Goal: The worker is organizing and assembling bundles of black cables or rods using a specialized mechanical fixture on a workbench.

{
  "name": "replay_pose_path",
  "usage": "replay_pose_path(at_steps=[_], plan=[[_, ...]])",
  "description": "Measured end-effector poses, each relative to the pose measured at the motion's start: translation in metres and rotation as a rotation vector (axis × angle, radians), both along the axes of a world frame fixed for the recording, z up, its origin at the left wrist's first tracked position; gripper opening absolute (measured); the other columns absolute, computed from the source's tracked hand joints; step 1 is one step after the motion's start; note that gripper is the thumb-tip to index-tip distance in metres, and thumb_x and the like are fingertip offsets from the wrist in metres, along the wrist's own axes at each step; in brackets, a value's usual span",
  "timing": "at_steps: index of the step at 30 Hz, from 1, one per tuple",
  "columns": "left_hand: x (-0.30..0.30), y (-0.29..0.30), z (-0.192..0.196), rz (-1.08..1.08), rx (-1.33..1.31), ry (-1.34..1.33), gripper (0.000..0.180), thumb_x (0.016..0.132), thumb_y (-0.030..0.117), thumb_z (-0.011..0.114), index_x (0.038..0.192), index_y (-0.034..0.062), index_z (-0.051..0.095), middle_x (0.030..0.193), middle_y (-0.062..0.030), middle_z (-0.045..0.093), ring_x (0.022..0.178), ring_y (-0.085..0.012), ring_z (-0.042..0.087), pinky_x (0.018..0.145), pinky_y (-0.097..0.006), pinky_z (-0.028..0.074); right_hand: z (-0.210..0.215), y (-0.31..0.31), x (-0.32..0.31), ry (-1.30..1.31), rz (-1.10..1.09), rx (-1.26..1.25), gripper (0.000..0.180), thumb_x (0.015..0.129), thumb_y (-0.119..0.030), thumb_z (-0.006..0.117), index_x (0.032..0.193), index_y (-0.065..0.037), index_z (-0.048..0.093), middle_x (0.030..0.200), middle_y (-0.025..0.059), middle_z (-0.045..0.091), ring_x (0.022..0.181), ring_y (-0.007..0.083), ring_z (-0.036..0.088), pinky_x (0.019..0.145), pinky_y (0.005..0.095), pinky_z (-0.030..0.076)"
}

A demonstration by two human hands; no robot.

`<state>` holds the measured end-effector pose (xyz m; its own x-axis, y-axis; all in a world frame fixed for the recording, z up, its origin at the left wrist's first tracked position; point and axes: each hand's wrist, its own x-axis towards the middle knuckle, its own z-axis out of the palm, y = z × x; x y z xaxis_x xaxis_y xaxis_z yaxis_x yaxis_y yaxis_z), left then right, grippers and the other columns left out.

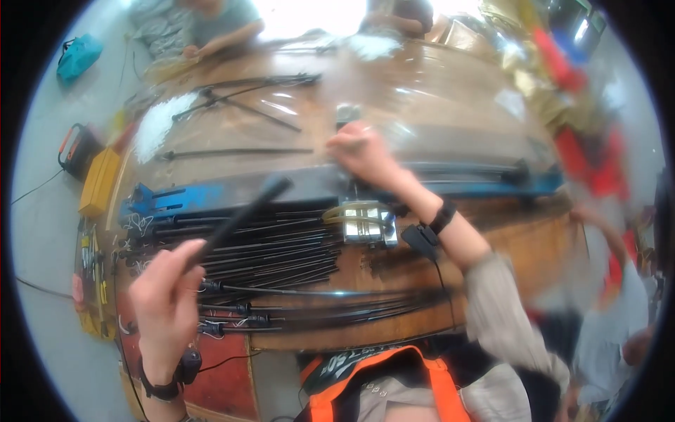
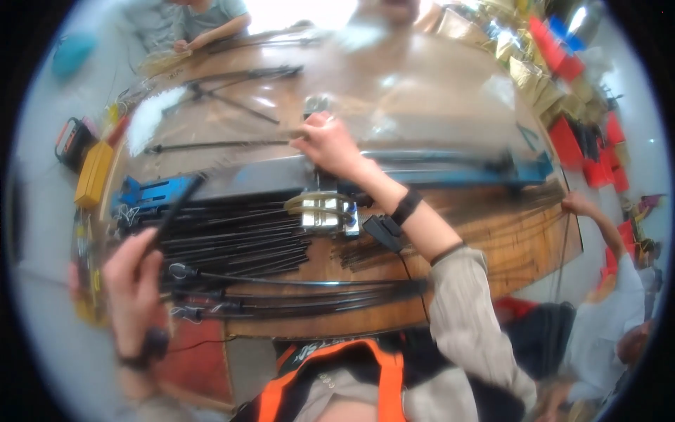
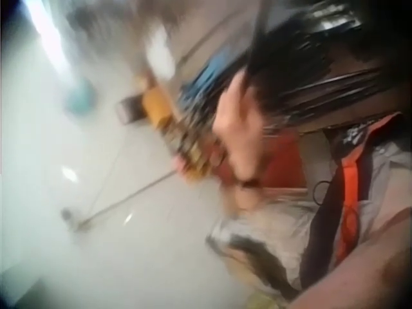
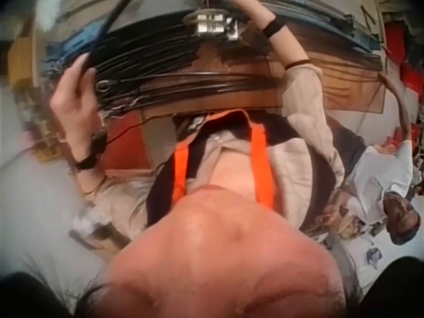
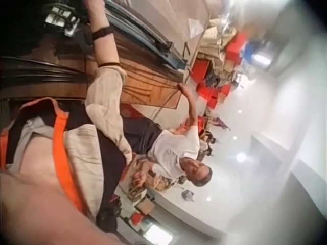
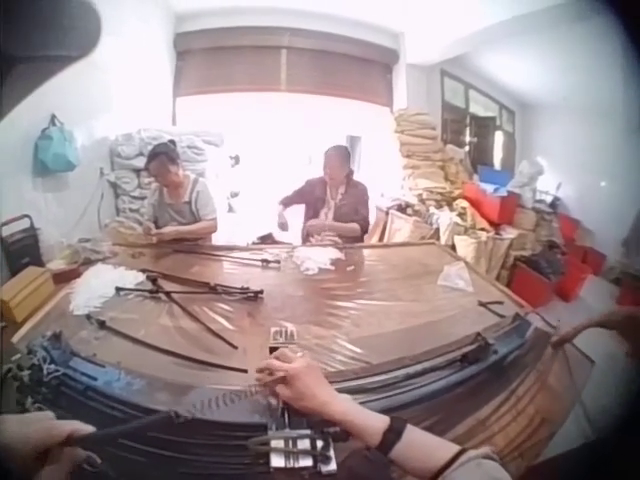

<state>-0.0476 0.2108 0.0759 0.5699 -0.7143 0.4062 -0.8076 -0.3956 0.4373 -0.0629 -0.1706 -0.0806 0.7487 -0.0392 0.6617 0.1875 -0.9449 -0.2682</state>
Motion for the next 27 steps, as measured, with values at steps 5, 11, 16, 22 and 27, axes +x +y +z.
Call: replay_pose_path(at_steps=[5,11,16,22,27], plan=[[0.007,0.006,0.012,0.179,-0.165,-0.157,0.024,0.09,-0.002,0.059,0.114,-0.0006,0.064,0.086,-0.0146,0.065,0.075,-0.0215,0.062,0.069,-0.03,0.048,0.023,0.014,-0.02,-0.078,0.094,0.313,0.014,0.091,-0.02,0.066,0.094,-0.007,0.07,0.084,0.0093,0.068,0.075,0.0206,0.066,0.066,0.0332,0.053],[0.035,-0.007,-0.019,0.202,-0.047,-0.041,0.022,0.094,0.003,0.059,0.115,-0.0016,0.064,0.088,-0.0163,0.066,0.077,-0.0217,0.063,0.072,-0.031,0.049,0.023,0.01,-0.035,-0.123,0.103,0.321,0.011,0.093,-0.013,0.063,0.095,-0.004,0.067,0.077,0.0074,0.069,0.068,0.0166,0.067,0.06,0.0271,0.052],[0.047,-0.009,-0.037,0.175,-0.013,-0.024,0.023,0.095,0.006,0.059,0.116,-0.0013,0.063,0.092,-0.0175,0.068,0.08,-0.0205,0.064,0.074,-0.031,0.05,0.033,0.015,-0.037,-0.191,0.149,0.452,0.007,0.094,-0.009,0.06,0.097,-0.004,0.064,0.08,0.0066,0.071,0.074,0.0164,0.069,0.065,0.028,0.054],[0.053,-0.009,-0.045,0.176,-0.021,0.003,0.022,0.095,0.007,0.06,0.115,-0.0015,0.063,0.087,-0.0161,0.067,0.076,-0.0216,0.063,0.071,-0.031,0.049,0.026,0.014,-0.028,-0.129,0.139,0.451,0.01,0.094,-0.003,0.054,0.098,-0.007,0.062,0.084,0.0065,0.072,0.082,0.0189,0.07,0.073,0.0307,0.055],[0.059,-0.006,-0.052,0.174,-0.027,-0.028,0.022,0.095,0.007,0.06,0.115,-0.0013,0.063,0.088,-0.0159,0.067,0.076,-0.0215,0.063,0.071,-0.03,0.049,0.028,0.022,-0.012,-0.048,0.102,0.41,0.008,0.094,-0.006,0.055,0.099,-0.008,0.061,0.08,0.008,0.069,0.077,0.0213,0.07,0.069,0.0312,0.055]])
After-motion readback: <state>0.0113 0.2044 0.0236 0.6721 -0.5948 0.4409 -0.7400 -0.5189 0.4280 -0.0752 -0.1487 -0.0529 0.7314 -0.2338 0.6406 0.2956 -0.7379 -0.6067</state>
